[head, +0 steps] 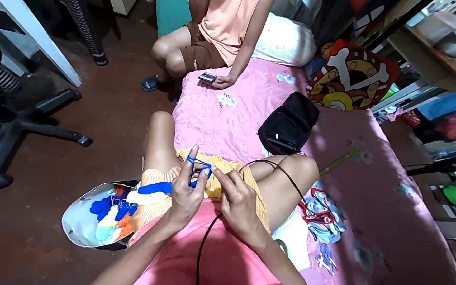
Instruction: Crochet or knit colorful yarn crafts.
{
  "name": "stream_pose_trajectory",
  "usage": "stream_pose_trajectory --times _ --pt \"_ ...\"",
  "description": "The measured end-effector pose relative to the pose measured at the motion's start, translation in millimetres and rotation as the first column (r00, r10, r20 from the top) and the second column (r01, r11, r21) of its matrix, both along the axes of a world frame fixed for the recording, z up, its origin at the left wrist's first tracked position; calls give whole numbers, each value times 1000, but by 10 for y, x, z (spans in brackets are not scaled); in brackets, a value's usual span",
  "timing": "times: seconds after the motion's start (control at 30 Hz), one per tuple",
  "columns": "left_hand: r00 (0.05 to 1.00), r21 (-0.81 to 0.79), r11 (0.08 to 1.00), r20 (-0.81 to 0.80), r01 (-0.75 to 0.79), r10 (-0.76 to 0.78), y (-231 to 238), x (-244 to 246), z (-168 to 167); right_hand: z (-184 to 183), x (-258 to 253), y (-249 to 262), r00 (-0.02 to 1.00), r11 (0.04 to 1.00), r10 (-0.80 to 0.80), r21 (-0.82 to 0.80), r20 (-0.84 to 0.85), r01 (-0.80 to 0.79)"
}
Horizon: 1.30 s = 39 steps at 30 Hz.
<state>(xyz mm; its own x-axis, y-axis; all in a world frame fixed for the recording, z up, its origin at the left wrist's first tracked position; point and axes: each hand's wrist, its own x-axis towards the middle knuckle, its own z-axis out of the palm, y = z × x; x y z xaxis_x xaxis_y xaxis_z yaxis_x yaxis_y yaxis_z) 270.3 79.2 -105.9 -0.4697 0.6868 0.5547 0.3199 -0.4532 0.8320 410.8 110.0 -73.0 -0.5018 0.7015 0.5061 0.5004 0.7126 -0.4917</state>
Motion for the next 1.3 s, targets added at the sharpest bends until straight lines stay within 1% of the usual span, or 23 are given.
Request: stream_pose_trajectory --times 0.07,0.13,0.2,0.23,0.27,0.33,0.4,0.47,0.53,0.63,0.7,0.73,0.77,0.8,0.83,0.9,0.93,0.97,1.0,1.07,1.17,1.23,1.3 --pt "1000 32 999 25 -7 7 10 0 -21 38 -8 35 986 939 61 -326 -153 -109" --pt "990 3 998 126 58 -58 -14 7 37 47 -51 113 913 745 35 -598 -407 -295" --pt "958 -55 989 261 140 -121 -36 5 115 47 -107 156 829 597 -37 -678 -558 -430" --pt "933 -83 980 328 182 -145 -41 -14 155 38 -121 163 808 586 -44 -670 -588 -456" --pt "911 -111 969 378 220 -164 -41 -47 189 16 -124 169 806 625 -20 -636 -592 -452" --pt "892 -165 946 410 279 -192 -47 -126 235 -81 -96 189 864 814 94 -462 -494 -353" --pt "905 -231 927 377 295 -194 -50 -187 253 -159 -54 232 957 977 142 -117 -253 -176" --pt "926 -286 916 330 282 -182 -55 -212 254 -129 -22 253 995 982 82 176 -63 -70" --pt "948 -324 912 272 251 -164 -67 -221 236 -51 15 234 998 951 14 308 54 -30" --pt "964 -335 917 219 216 -147 -64 -226 207 35 86 241 992 948 8 315 124 -47" --pt "957 -340 906 230 251 -179 -59 -232 192 57 149 271 992 984 105 137 64 -112" --pt "941 -331 897 267 292 -208 -57 -239 197 64 186 299 987 986 163 -32 1 -163" --pt "918 -316 886 317 340 -239 -56 -245 217 70 217 330 972 941 210 -247 -107 -230" --pt "896 -294 880 362 373 -259 -52 -243 235 82 233 360 941 825 221 -465 -257 -321" --pt "884 -268 883 384 385 -269 -45 -228 239 78 226 382 891 661 177 -621 -417 -422" --pt "885 -226 903 386 365 -261 -27 -191 204 -16 188 410 766 322 11 -723 -643 -611" --pt "891 -211 913 375 350 -255 -20 -181 174 -59 171 418 723 210 -46 -714 -690 -668" --pt "899 -197 923 363 329 -244 -17 -175 144 -87 153 417 700 153 -81 -703 -710 -695" --pt "909 -185 934 350 304 -227 -20 -169 125 -100 135 406 696 146 -96 -702 -712 -697" --pt "918 -180 946 346 268 -195 -35 -157 120 -93 106 369 723 216 -84 -721 -685 -658" --pt "935 -171 960 318 221 -158 -43 -147 146 -35 70 300 771 377 -41 -725 -635 -577" --pt "961 -162 967 231 196 -156 -51 -147 145 -27 37 253 796 534 13 -669 -605 -517" --pt "992 -159 979 42 125 -120 -54 -128 77 -54 15 222 863 741 117 -535 -492 -406"
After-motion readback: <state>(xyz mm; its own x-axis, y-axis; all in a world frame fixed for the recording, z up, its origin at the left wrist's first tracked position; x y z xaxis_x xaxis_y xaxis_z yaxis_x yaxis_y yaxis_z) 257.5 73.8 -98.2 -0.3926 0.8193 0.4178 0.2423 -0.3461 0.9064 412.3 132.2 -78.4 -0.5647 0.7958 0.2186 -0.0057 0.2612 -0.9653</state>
